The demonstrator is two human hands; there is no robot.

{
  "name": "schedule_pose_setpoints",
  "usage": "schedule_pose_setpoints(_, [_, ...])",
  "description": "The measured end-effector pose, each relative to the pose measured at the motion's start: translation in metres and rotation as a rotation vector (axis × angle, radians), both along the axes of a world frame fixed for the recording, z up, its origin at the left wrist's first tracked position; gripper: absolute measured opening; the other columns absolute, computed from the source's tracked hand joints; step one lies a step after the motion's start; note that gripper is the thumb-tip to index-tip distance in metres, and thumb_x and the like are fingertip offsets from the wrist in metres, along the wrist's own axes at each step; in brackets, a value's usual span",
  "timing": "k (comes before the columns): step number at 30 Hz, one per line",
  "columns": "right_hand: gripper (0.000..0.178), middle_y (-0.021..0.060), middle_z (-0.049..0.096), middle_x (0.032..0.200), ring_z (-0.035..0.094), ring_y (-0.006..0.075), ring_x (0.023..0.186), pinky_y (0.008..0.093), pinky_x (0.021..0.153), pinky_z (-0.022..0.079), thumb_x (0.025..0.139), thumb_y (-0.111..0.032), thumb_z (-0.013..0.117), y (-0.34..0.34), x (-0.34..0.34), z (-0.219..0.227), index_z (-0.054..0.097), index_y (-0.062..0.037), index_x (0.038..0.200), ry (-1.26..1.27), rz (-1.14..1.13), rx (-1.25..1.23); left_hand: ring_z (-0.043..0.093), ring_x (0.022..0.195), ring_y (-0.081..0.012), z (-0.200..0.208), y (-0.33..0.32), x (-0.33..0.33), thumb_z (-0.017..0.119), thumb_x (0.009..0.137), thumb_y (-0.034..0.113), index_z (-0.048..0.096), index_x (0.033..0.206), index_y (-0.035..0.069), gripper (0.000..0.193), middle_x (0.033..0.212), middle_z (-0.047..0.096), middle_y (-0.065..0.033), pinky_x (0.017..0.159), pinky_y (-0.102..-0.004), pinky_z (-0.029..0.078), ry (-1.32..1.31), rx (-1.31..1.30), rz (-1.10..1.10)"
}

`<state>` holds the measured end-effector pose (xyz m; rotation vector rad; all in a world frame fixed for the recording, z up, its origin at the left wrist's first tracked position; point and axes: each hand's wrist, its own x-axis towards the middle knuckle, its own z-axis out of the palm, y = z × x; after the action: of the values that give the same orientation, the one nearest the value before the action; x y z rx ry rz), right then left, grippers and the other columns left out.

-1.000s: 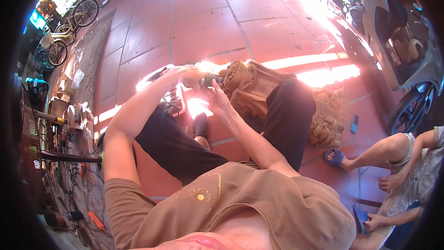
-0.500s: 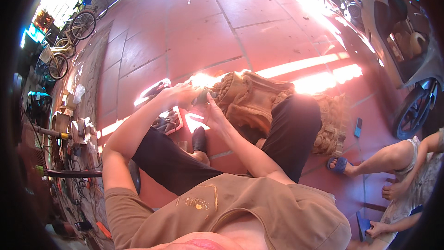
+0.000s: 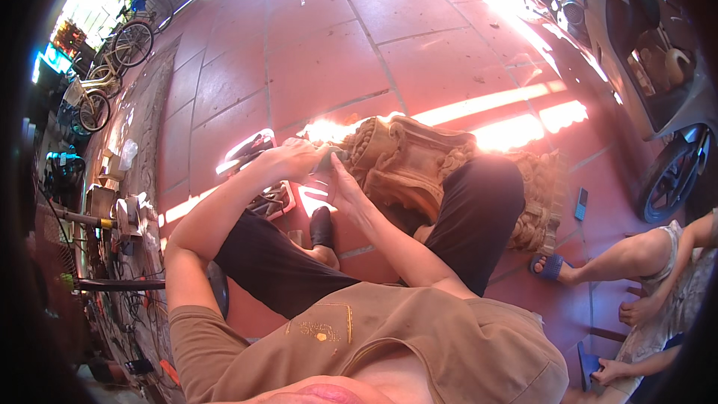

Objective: The person uses a handheld rotary tool to carve and smooth the surface of a large wooden object. They hold the tool with both hands and move it along the contours of the wood, focusing on detailed areas.

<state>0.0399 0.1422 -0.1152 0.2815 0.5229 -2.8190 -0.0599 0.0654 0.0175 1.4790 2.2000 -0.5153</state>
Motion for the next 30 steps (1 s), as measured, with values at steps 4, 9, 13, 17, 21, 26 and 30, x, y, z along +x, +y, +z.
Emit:
schedule_pose_setpoints(4, [0.062, 0.0120, 0.058, 0.113, 0.059, 0.0276, 0.105, 0.0497, 0.086, 0.051, 0.091, -0.061, 0.041, 0.002, -0.001, 0.001, 0.049, -0.0093, 0.124, -0.014, -0.007, -0.011, 0.061, 0.101, -0.0315, 0.009, 0.007, 0.007, 0.074, 0.064, 0.009, 0.049, 0.118, 0.002, 0.060, 0.098, 0.066, -0.0153, 0.082, -0.0420, 0.050, 0.011, -0.012, 0.014])
schedule_pose_setpoints(9, [0.066, 0.0136, 0.057, 0.120, 0.056, 0.0289, 0.112, 0.0523, 0.093, 0.046, 0.091, -0.062, 0.040, 0.002, -0.003, -0.001, 0.047, -0.0067, 0.126, -0.024, -0.013, -0.043, 0.060, 0.103, -0.0326, 0.006, 0.007, 0.006, 0.074, 0.065, 0.008, 0.050, 0.116, 0.001, 0.057, 0.099, 0.065, -0.0159, 0.085, -0.0423, 0.049, 0.012, 0.020, 0.011])
schedule_pose_setpoints(13, [0.066, 0.0144, 0.057, 0.122, 0.055, 0.0299, 0.115, 0.0540, 0.095, 0.044, 0.091, -0.062, 0.040, 0.001, -0.006, -0.002, 0.047, -0.0061, 0.125, -0.018, 0.006, -0.063, 0.061, 0.101, -0.0333, 0.003, 0.003, 0.003, 0.074, 0.066, 0.009, 0.050, 0.116, 0.002, 0.056, 0.099, 0.065, -0.0161, 0.083, -0.0427, 0.050, 0.024, 0.034, 0.007])
schedule_pose_setpoints(17, [0.061, 0.0139, 0.059, 0.119, 0.057, 0.0290, 0.112, 0.0531, 0.094, 0.045, 0.091, -0.061, 0.041, 0.000, -0.006, -0.001, 0.049, -0.0094, 0.123, -0.016, 0.006, -0.036, 0.061, 0.099, -0.0346, 0.007, 0.002, 0.000, 0.070, 0.074, 0.014, 0.044, 0.118, 0.000, 0.053, 0.106, 0.059, -0.0193, 0.078, -0.0450, 0.048, -0.028, -0.041, 0.013])
schedule_pose_setpoints(21, [0.058, 0.0127, 0.061, 0.116, 0.059, 0.0273, 0.109, 0.0520, 0.093, 0.046, 0.090, -0.061, 0.044, 0.000, -0.008, -0.007, 0.051, -0.0125, 0.121, -0.011, 0.003, -0.026, 0.063, 0.093, -0.0348, 0.011, 0.000, 0.003, 0.069, 0.075, 0.013, 0.042, 0.118, 0.001, 0.052, 0.099, 0.061, -0.0194, 0.073, -0.0448, 0.048, -0.031, -0.020, 0.022])
schedule_pose_setpoints(26, [0.057, 0.0106, 0.062, 0.110, 0.060, 0.0255, 0.104, 0.0515, 0.092, 0.047, 0.090, -0.061, 0.044, -0.003, -0.008, -0.001, 0.052, -0.0133, 0.120, -0.023, -0.006, -0.025, 0.063, 0.087, -0.0346, -0.001, -0.012, -0.001, 0.069, 0.073, 0.012, 0.042, 0.116, 0.001, 0.052, 0.090, 0.062, -0.0183, 0.070, -0.0449, 0.048, -0.008, 0.053, 0.010])
schedule_pose_setpoints(30, [0.057, 0.0096, 0.062, 0.109, 0.060, 0.0249, 0.103, 0.0513, 0.092, 0.047, 0.090, -0.061, 0.044, -0.003, -0.006, 0.004, 0.053, -0.0135, 0.120, -0.025, -0.018, -0.016, 0.063, 0.085, -0.0346, 0.003, -0.010, 0.002, 0.068, 0.070, 0.008, 0.042, 0.113, 0.001, 0.051, 0.086, 0.062, -0.0165, 0.068, -0.0447, 0.047, -0.026, 0.049, 0.019])
